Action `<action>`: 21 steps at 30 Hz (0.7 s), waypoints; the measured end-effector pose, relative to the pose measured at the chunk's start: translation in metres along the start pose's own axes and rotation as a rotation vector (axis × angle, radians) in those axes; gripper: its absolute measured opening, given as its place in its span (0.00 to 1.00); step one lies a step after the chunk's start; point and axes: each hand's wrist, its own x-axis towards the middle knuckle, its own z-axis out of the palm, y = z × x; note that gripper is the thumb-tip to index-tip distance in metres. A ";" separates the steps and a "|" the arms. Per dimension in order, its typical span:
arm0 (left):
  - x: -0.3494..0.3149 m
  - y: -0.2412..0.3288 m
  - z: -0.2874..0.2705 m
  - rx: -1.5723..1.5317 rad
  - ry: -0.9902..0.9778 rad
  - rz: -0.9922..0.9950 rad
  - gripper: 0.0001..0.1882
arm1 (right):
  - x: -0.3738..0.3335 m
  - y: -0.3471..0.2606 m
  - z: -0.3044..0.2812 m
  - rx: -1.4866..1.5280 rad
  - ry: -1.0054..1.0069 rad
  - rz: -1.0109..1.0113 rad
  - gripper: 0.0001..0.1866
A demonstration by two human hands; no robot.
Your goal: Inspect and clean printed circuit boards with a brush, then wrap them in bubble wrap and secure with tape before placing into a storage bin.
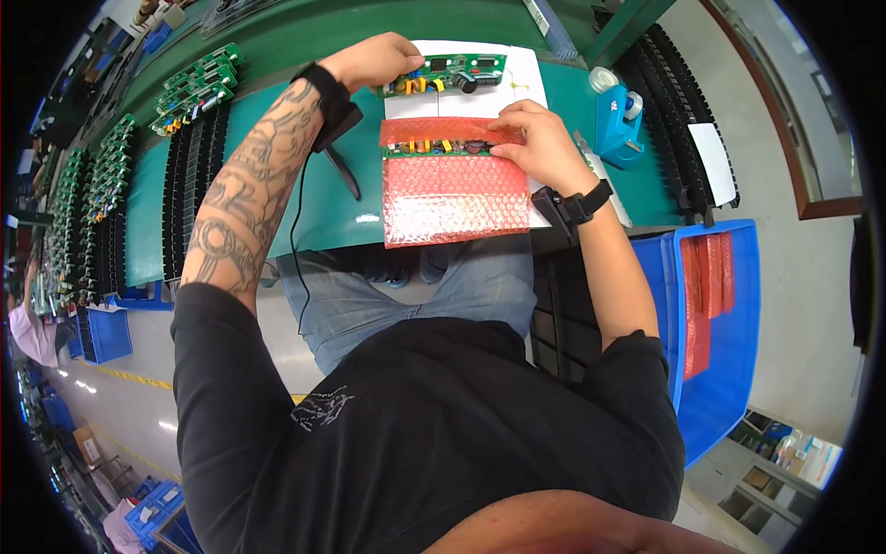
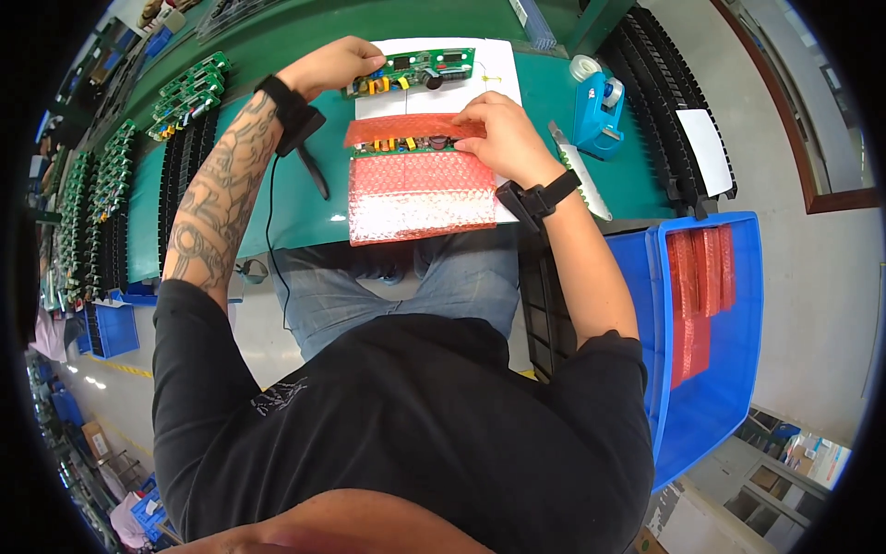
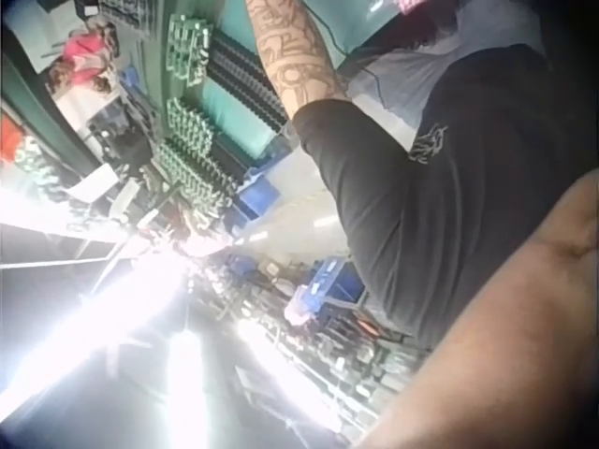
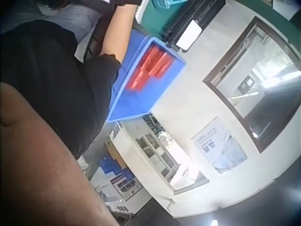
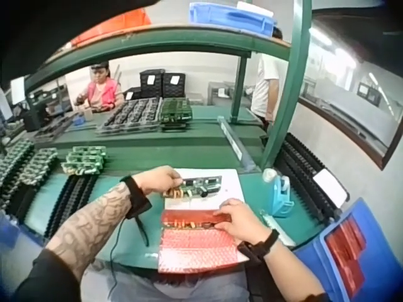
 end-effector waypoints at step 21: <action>-0.033 0.031 0.053 0.373 0.078 0.425 0.12 | -0.022 -0.036 -0.001 -0.137 0.168 0.078 0.23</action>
